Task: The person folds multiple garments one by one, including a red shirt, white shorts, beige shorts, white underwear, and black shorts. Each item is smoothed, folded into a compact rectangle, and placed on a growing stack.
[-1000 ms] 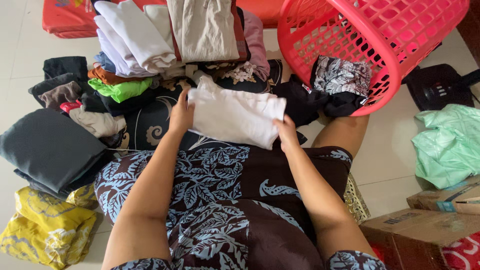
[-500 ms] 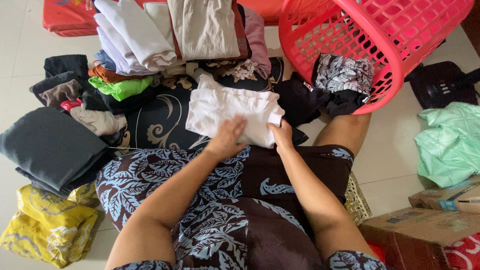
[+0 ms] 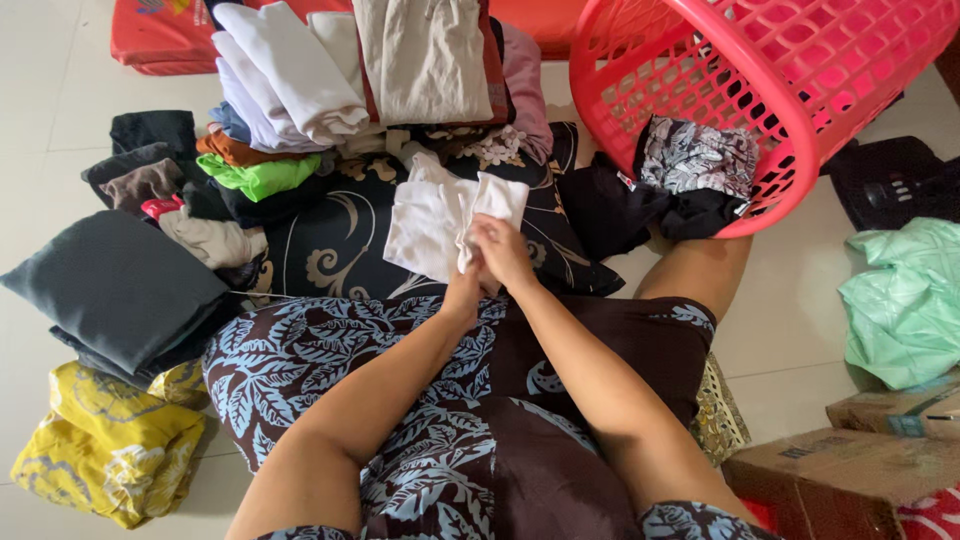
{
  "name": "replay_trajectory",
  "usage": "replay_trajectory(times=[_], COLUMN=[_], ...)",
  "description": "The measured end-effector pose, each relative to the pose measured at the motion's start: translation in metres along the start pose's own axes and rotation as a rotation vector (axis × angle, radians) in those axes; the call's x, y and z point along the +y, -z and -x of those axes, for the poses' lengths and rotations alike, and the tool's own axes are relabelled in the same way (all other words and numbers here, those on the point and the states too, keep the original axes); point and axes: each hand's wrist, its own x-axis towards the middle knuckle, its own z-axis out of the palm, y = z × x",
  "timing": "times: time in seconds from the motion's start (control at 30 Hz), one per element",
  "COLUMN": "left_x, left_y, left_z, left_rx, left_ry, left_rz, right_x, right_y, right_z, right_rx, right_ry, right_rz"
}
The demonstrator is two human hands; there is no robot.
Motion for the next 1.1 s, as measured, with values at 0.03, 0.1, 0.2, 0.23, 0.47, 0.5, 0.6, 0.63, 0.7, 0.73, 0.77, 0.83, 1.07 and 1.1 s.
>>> replay_trajectory(times=[0.03, 0.1, 0.2, 0.23, 0.47, 0.5, 0.6, 0.63, 0.7, 0.73, 0.77, 0.83, 1.07, 1.1], left_x=[0.0, 0.002, 0.009, 0.01, 0.019, 0.022, 0.04, 0.051, 0.074, 0.087, 0.1, 0.12, 0.117, 0.111], left_y=[0.003, 0.007, 0.005, 0.003, -0.017, -0.019, -0.017, -0.018, -0.023, -0.025, -0.025, -0.02, 0.025, 0.027], left_z=[0.001, 0.005, 0.01, 0.012, 0.034, 0.039, 0.048, 0.045, 0.033, 0.024, 0.014, -0.002, -0.042, -0.046], left_rx=[-0.015, -0.043, -0.024, -0.066, -0.09, -0.062, 0.098, 0.052, -0.041, -0.044, -0.044, 0.002, -0.024, -0.011], left_ry=[0.03, 0.091, 0.135, 0.119, -0.021, -0.106, -0.481, -0.494, -0.512, -0.333, -0.154, 0.067, -0.099, -0.119], left_rz=[0.082, 0.249, 0.426, 0.462, 0.075, -0.058, -0.605, -0.545, -0.421, -0.286, -0.151, -0.028, -0.352, -0.414], right_x=[0.007, 0.02, 0.028, 0.029, 0.026, 0.022, 0.002, -0.009, -0.031, -0.043, -0.056, -0.075, -0.047, -0.034], right_y=[0.005, 0.017, 0.029, 0.03, 0.043, 0.052, 0.081, 0.087, 0.089, 0.079, 0.066, 0.033, -0.011, -0.006], right_z=[0.006, 0.02, 0.03, 0.032, 0.017, 0.014, 0.008, 0.006, 0.011, 0.012, 0.013, 0.02, 0.06, 0.06], right_rx=[0.137, 0.279, 0.219, 0.143, 0.122, 0.144, 0.189, 0.189, 0.197, 0.204, 0.209, -0.163, -0.018, 0.114], right_ry=[0.035, -0.043, -0.357, -0.453, -0.488, -0.531, -0.493, -0.364, -0.134, -0.026, 0.083, -0.103, 0.328, 0.318], right_rz=[0.031, 0.014, -0.241, -0.391, -0.538, -0.498, -0.327, -0.238, 0.053, 0.251, 0.448, 0.694, 0.322, 0.311])
